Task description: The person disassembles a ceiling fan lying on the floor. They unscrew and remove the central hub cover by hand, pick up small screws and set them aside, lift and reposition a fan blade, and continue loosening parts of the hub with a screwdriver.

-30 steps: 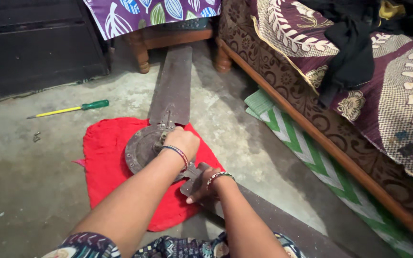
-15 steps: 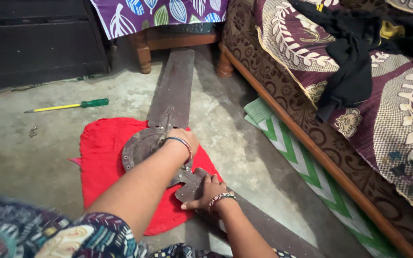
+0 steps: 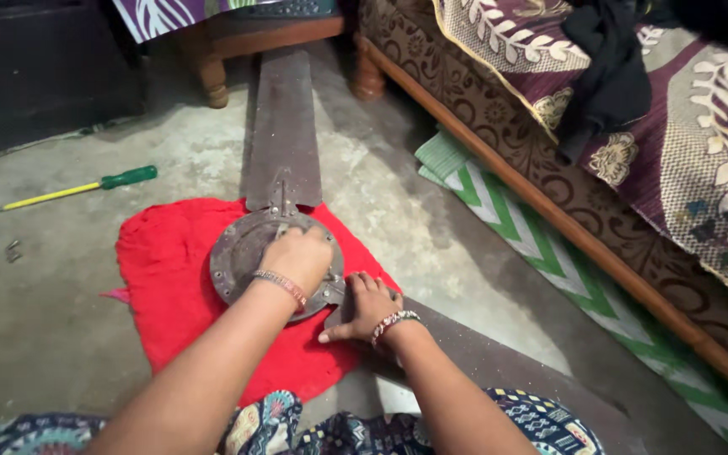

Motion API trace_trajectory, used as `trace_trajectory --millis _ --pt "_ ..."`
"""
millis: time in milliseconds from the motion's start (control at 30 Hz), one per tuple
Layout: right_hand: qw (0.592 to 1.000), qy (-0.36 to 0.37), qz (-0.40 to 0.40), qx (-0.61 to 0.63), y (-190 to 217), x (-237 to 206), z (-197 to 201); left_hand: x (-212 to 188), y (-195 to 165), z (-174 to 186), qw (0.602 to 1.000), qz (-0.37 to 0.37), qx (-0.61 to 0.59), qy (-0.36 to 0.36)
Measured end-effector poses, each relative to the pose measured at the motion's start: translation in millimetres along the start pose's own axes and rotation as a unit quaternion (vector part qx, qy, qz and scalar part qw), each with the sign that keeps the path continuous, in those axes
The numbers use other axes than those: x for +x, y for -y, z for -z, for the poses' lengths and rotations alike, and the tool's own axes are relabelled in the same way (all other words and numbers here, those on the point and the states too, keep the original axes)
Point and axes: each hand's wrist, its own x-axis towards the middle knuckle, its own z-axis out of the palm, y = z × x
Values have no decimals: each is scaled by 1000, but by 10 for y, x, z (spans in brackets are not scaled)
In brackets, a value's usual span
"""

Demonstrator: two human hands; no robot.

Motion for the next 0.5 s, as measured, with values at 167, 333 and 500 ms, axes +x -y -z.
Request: trace_trajectory --millis 167,333,500 --pt "999 -39 3 1 -56 -74 -65 -103 118 -72 989 57 -121 -66" --pt "1000 -27 9 -11 -2 -116 23 28 221 -31 948 100 -302 -20" --pt "999 29 -7 -32 102 -127 173 101 223 31 877 94 -462 -93"
